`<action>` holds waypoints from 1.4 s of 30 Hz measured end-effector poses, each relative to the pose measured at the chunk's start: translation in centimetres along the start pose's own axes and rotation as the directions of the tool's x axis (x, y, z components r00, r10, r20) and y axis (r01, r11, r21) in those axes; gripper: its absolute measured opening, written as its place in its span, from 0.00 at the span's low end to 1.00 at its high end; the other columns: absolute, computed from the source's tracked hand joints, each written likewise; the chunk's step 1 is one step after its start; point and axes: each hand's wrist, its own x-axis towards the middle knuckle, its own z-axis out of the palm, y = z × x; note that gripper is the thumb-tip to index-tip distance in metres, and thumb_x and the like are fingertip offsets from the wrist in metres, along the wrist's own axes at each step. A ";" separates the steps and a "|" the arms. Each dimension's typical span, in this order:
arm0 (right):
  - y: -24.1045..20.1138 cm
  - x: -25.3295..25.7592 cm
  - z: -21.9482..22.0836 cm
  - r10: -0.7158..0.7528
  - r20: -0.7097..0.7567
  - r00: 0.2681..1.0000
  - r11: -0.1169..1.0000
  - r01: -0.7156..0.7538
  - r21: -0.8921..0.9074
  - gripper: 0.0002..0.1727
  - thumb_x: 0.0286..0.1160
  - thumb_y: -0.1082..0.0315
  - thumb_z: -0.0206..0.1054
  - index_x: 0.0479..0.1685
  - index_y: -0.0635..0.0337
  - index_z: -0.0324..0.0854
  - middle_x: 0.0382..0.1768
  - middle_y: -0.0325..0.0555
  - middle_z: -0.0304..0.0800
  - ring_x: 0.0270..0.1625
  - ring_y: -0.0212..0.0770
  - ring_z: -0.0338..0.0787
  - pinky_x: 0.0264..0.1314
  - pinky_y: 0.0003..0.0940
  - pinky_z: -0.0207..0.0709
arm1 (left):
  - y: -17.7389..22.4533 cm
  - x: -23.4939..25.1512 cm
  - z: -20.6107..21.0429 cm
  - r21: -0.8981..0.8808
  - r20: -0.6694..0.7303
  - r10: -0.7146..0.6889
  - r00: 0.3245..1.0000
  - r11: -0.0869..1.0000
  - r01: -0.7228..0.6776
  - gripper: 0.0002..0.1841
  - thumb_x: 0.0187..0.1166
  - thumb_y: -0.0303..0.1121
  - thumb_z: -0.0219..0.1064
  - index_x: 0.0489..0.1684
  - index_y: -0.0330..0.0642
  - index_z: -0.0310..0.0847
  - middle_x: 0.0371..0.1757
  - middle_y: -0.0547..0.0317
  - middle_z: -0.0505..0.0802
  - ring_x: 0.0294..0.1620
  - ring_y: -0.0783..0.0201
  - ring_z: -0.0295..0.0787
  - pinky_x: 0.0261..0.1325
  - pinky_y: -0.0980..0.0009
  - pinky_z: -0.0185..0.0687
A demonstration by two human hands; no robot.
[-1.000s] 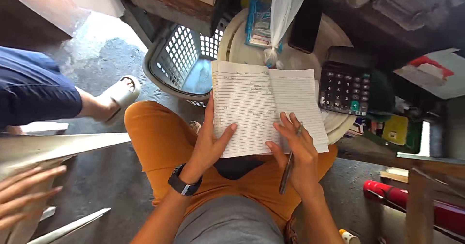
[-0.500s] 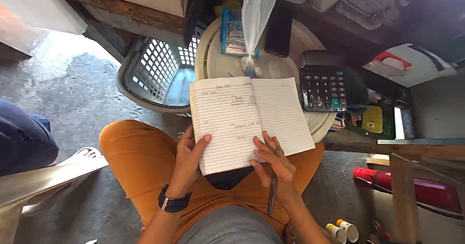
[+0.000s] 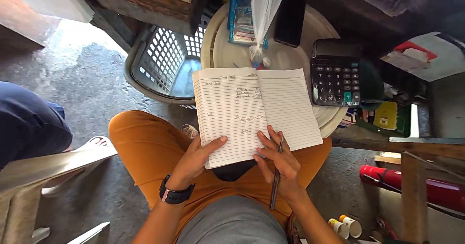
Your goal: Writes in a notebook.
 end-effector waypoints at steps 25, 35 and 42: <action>0.6 0.3 -0.7 -0.016 0.018 1.000 0.998 0.015 0.068 0.10 0.84 0.63 0.66 0.47 0.60 0.87 0.63 0.52 0.93 0.81 0.51 0.80 0.90 0.47 0.62 | 0.8 -1.1 1.0 0.128 -0.029 0.111 0.993 0.986 -0.106 0.12 0.81 0.23 0.55 0.55 0.44 0.80 0.37 0.64 0.97 0.36 0.71 0.97 0.44 0.73 0.94; -0.6 0.5 -1.4 -0.018 0.020 1.000 0.996 0.016 0.093 0.12 0.86 0.60 0.65 0.51 0.59 0.86 0.64 0.54 0.92 0.78 0.48 0.83 0.87 0.46 0.68 | -1.6 -2.2 -0.9 0.083 0.214 0.373 0.903 0.914 -0.397 0.31 0.72 0.60 0.72 0.70 0.56 0.72 0.55 0.83 0.94 0.55 0.82 0.91 0.61 0.77 0.89; -0.1 0.9 -0.2 -0.005 -0.081 0.997 0.989 0.017 0.145 0.12 0.86 0.58 0.64 0.46 0.58 0.86 0.63 0.47 0.93 0.78 0.41 0.83 0.88 0.41 0.68 | -5.7 -2.3 3.2 0.198 0.207 0.471 0.858 0.838 -0.508 0.39 0.52 0.48 0.88 0.63 0.34 0.83 0.57 0.71 0.94 0.63 0.82 0.86 0.71 0.74 0.81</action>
